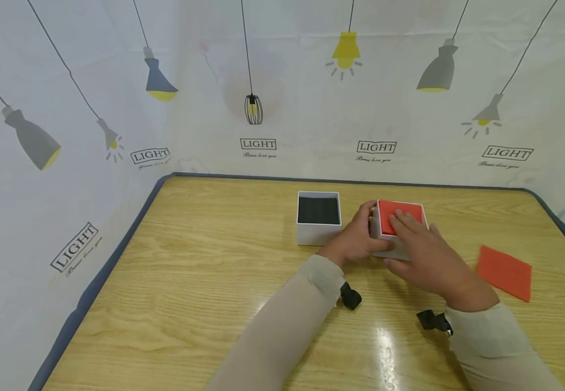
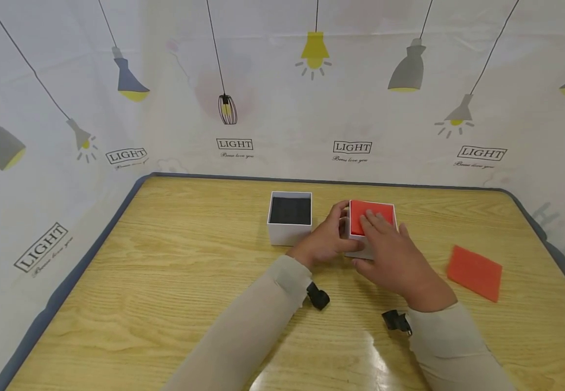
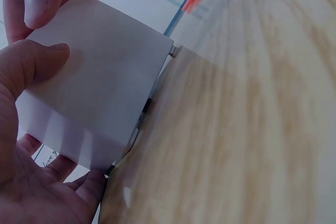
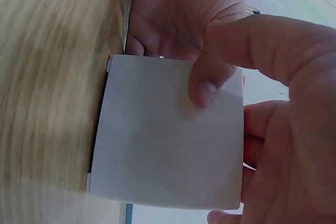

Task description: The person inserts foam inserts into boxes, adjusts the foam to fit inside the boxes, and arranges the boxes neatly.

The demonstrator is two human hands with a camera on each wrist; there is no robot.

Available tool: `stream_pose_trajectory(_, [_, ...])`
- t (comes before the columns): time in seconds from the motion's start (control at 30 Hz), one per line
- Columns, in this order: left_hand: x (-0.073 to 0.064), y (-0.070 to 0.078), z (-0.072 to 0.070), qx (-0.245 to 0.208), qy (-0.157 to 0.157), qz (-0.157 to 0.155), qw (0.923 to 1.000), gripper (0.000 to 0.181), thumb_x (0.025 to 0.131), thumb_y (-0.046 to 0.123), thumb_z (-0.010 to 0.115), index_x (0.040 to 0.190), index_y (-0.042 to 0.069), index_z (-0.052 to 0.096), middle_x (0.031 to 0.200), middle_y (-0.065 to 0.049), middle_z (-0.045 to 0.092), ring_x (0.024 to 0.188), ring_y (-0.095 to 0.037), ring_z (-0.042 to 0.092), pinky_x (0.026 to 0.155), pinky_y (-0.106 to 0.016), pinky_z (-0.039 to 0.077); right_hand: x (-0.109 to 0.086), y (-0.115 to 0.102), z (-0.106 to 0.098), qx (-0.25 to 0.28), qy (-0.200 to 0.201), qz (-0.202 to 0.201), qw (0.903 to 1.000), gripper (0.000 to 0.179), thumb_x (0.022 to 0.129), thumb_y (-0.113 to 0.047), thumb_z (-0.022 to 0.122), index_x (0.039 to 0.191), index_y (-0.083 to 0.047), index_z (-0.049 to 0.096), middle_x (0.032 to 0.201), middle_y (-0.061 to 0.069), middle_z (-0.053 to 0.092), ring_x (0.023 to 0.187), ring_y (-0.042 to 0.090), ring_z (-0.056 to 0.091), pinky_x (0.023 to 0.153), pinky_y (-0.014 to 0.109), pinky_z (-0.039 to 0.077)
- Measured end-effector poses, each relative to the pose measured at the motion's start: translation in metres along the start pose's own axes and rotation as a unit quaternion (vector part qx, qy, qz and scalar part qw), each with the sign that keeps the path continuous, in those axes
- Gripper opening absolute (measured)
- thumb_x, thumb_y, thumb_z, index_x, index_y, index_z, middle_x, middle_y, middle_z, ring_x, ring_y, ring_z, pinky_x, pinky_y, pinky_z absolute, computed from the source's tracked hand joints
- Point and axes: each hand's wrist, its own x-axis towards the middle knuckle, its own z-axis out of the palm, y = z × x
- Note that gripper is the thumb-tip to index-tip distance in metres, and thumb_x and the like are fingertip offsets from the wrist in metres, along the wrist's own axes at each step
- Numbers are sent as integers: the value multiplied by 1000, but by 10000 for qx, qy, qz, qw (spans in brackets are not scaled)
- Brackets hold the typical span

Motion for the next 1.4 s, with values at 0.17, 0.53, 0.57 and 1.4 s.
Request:
stream_pose_trajectory(0.17, [0,1,0,-15,11,-26,10000,103,89,23,84,167,25,18,161,-1,39,132,-14,51,112,-30,45,1,1,2,-87,17,-37,10000,92,95,-32,77,162,7,28,171,28,21,158,47,22,117,79,16])
stream_pose_trajectory(0.53, [0,0,1,-93,2,17,10000,103,88,23,85,167,26,19,160,0,40,129,-12,52,109,-27,46,6,0,11,-351,331,-24,9988,97,91,-32,82,162,7,29,170,28,25,156,48,27,116,79,20])
stream_pose_trajectory(0.57, [0,0,1,-89,6,21,10000,103,88,23,85,167,26,19,160,0,40,129,-12,52,109,-27,46,6,0,12,-386,373,-29,9986,96,91,-31,82,162,8,30,170,28,26,155,49,28,116,79,21])
stream_pose_trajectory(1.4, [1,-1,1,-167,0,-11,9999,105,87,23,86,167,27,18,157,-2,42,126,-13,53,107,-27,47,9,1,17,-581,541,1,9968,84,90,-31,83,153,9,45,162,28,42,148,48,41,118,74,25])
